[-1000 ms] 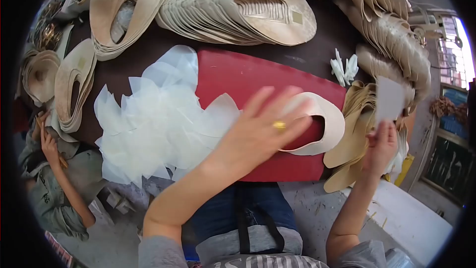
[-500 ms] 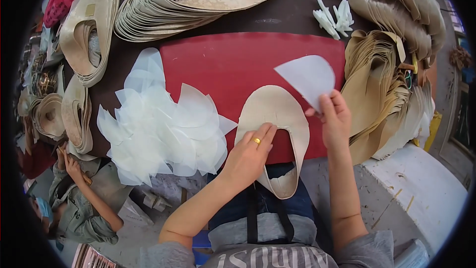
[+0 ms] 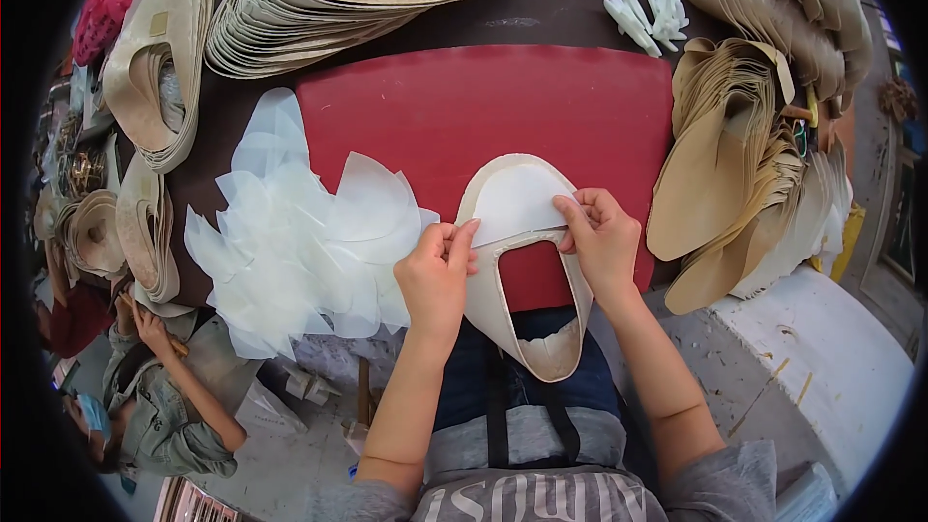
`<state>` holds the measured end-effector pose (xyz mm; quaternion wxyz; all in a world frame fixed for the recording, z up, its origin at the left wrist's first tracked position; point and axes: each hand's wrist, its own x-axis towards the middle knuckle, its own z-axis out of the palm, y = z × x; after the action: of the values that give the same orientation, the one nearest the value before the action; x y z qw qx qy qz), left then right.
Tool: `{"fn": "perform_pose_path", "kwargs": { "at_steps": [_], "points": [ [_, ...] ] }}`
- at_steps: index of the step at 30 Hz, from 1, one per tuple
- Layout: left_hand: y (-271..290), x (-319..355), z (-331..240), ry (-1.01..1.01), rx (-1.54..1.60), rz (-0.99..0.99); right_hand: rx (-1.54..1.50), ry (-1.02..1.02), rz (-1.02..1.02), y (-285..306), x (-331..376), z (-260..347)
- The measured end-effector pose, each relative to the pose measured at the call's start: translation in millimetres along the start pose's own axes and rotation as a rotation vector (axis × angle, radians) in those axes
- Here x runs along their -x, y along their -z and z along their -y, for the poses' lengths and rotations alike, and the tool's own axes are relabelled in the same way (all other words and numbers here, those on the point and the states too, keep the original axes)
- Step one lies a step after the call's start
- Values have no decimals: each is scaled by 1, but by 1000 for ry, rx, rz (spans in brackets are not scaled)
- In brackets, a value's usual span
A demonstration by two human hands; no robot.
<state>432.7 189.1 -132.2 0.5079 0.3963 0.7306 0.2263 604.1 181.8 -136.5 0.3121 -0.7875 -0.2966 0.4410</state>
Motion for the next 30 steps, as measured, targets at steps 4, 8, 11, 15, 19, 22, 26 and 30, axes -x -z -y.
{"fn": "perform_pose_path", "kwargs": {
  "at_steps": [4, 8, 11, 15, 19, 22, 26, 30],
  "points": [
    [0, 0, 1, -41, -9, 17, 30, 71, 0, -4, -3, -6],
    [1, 0, 5, -20, 59, 26, 55, 107, 10, -4, -5, -9],
    [2, 0, 6, 16, 130, 30, 71, 119, 19, -3, -6, -9],
    [4, 1, 3, 36, 81, 42, 103, 95, 2, -6, -4, -4],
    [5, 3, 2, 14, 62, 23, 137, 129, -7, -8, -1, 0],
    [6, 4, 4, -17, 12, 19, 190, 156, -12, -8, -1, 0],
    [4, 6, 8, -89, -123, 22, 312, 203, -15, -7, -3, -3],
    [3, 13, 13, -391, -766, -304, 735, 501, -185, -2, -1, -3]
  ]
}}
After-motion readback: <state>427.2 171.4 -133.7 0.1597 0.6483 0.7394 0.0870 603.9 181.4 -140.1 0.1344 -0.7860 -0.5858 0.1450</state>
